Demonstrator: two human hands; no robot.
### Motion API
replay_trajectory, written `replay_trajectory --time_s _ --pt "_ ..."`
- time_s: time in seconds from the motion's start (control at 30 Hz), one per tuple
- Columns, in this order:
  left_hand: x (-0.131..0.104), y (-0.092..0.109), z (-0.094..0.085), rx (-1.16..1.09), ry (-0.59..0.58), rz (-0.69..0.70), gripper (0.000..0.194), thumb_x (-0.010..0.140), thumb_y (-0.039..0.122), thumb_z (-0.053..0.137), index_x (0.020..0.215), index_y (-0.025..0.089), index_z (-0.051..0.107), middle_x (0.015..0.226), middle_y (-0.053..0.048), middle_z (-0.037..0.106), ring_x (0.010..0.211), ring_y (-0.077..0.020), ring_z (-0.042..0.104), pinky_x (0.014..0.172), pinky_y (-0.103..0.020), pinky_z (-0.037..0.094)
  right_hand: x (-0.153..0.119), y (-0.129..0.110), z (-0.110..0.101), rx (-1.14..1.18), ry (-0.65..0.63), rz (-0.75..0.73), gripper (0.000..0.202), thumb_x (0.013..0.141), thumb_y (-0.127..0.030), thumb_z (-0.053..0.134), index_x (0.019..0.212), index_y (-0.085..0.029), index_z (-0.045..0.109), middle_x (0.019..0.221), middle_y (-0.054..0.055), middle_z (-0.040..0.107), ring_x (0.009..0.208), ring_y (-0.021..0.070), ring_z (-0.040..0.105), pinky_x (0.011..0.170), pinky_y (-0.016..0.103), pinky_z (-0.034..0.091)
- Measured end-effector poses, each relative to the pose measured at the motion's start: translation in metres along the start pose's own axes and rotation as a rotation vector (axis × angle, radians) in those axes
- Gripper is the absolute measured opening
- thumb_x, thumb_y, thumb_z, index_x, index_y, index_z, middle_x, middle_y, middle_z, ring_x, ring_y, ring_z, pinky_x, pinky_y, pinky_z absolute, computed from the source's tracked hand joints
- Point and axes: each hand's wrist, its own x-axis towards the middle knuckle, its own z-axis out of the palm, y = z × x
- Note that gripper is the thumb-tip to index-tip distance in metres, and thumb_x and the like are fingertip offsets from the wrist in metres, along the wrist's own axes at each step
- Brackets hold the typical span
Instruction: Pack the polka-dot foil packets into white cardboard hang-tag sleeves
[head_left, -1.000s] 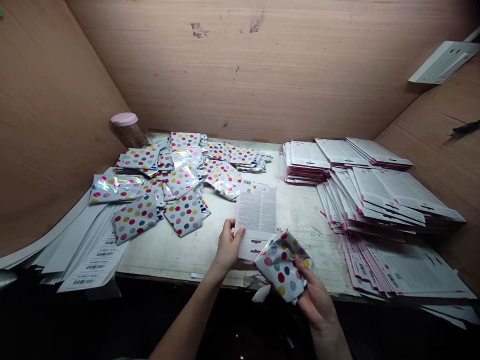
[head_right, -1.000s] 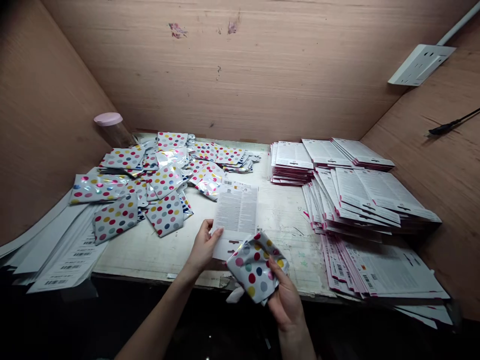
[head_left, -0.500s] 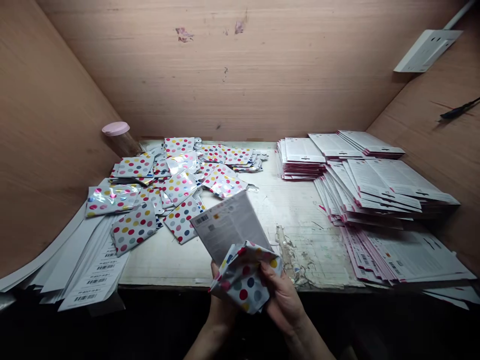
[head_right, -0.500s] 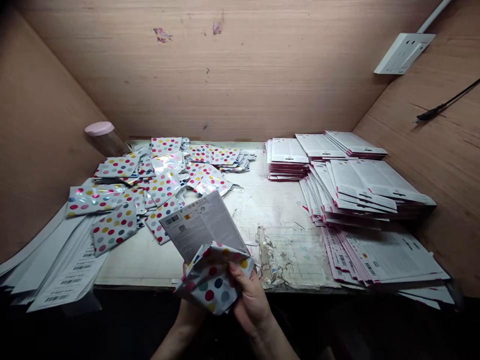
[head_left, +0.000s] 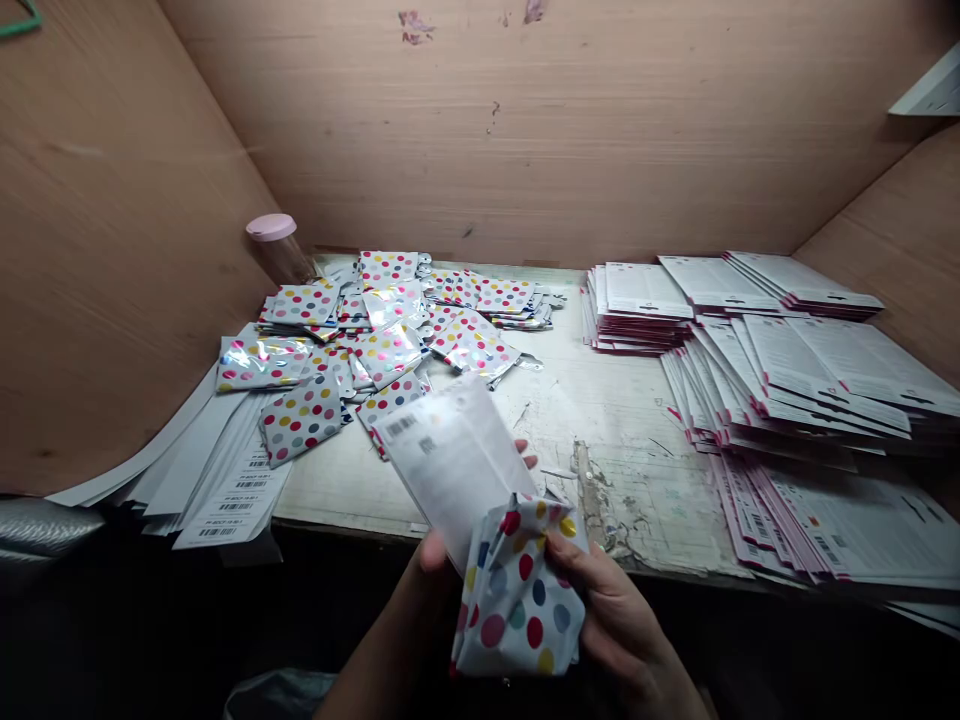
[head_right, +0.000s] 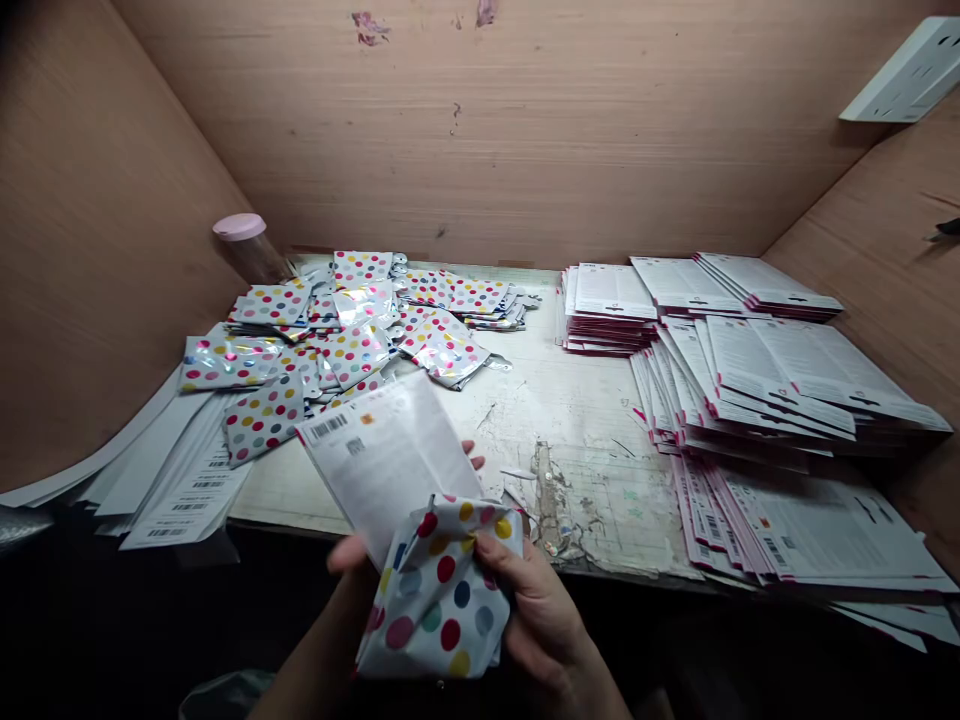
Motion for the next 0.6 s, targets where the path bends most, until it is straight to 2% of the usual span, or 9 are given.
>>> replay_trajectory --time_s 0.03,0.07,0.13,0.2,0.27,0.33,0.4,0.5,0.6 --pt "0.001 0.006 0.002 -0.054 0.014 0.018 0.128 0.03 0.088 0.066 0.139 0.022 0.046 0.143 -0.014 0.049 0.132 -0.047 0.037 0.105 -0.058 0.035 -0.006 -0.005 -0.004 -0.07 0.037 -0.073 0.028 0.077 -0.03 0.076 0.101 -0.017 0.069 0.094 0.009 0.075 0.081 0.0247 0.072 0.077 0.037 0.058" --pt "0.001 0.012 0.005 -0.111 0.04 0.045 0.122 0.04 0.091 0.06 0.139 0.022 0.045 0.143 -0.013 0.049 0.133 -0.046 0.036 0.105 -0.058 0.034 -0.011 -0.011 -0.009 -0.161 0.067 -0.21 0.022 0.081 -0.031 0.073 0.099 -0.019 0.07 0.095 0.008 0.075 0.083 0.0253 0.073 0.076 0.038 0.059" --pt "0.002 0.021 0.009 -0.198 0.104 0.091 0.115 0.052 0.096 0.043 0.14 0.021 0.044 0.143 -0.014 0.049 0.133 -0.0443 0.037 0.105 -0.06 0.032 -0.02 -0.024 -0.015 -0.406 0.013 -0.649 0.015 0.09 -0.034 0.061 0.099 -0.025 0.07 0.101 0.006 0.075 0.091 0.028 0.072 0.079 0.044 0.06" --pt "0.003 0.026 0.013 -0.263 0.156 0.083 0.115 0.055 0.098 0.03 0.138 0.02 0.047 0.141 -0.015 0.05 0.133 -0.0438 0.039 0.106 -0.06 0.031 -0.022 -0.036 -0.015 -0.754 -0.214 -1.091 0.022 0.096 -0.033 0.05 0.108 -0.028 0.068 0.111 0.006 0.072 0.103 0.0299 0.068 0.087 0.051 0.057" --pt "0.005 0.028 0.018 -0.307 0.169 0.021 0.118 0.054 0.099 0.025 0.135 0.018 0.05 0.141 -0.016 0.051 0.132 -0.0443 0.04 0.107 -0.061 0.03 -0.019 -0.043 -0.011 -1.159 -0.447 -1.338 0.03 0.096 -0.023 0.049 0.125 -0.024 0.06 0.12 0.01 0.068 0.114 0.0301 0.062 0.093 0.052 0.054" --pt "0.006 0.028 0.023 -0.326 0.172 -0.017 0.118 0.054 0.099 0.025 0.133 0.017 0.052 0.139 -0.016 0.052 0.13 -0.0446 0.041 0.107 -0.06 0.029 -0.015 -0.046 -0.005 -1.494 -0.535 -1.416 0.043 0.092 -0.009 0.052 0.135 -0.015 0.051 0.124 0.014 0.065 0.121 0.0293 0.057 0.097 0.05 0.053" --pt "0.007 0.029 0.026 -0.336 0.175 -0.012 0.117 0.054 0.099 0.026 0.131 0.016 0.054 0.137 -0.016 0.054 0.13 -0.0449 0.041 0.107 -0.06 0.029 -0.011 -0.046 -0.003 -1.659 -0.541 -1.48 0.048 0.088 -0.003 0.053 0.136 -0.008 0.048 0.124 0.019 0.064 0.124 0.0304 0.054 0.098 0.05 0.052" --pt "0.006 0.029 0.026 -0.342 0.2 0.012 0.118 0.054 0.099 0.027 0.132 0.015 0.053 0.136 -0.017 0.055 0.133 -0.0444 0.038 0.108 -0.059 0.027 -0.008 -0.043 -0.005 -1.714 -0.527 -1.576 0.043 0.089 -0.002 0.05 0.132 -0.003 0.051 0.121 0.021 0.065 0.125 0.0312 0.053 0.098 0.051 0.052" --pt "0.006 0.029 0.027 -0.35 0.231 0.03 0.116 0.056 0.098 0.03 0.134 0.015 0.051 0.137 -0.017 0.054 0.136 -0.0423 0.035 0.111 -0.057 0.025 -0.007 -0.039 -0.005 -1.724 -0.485 -1.6 0.037 0.091 -0.004 0.047 0.126 -0.003 0.055 0.12 0.02 0.066 0.125 0.03 0.054 0.099 0.048 0.052"
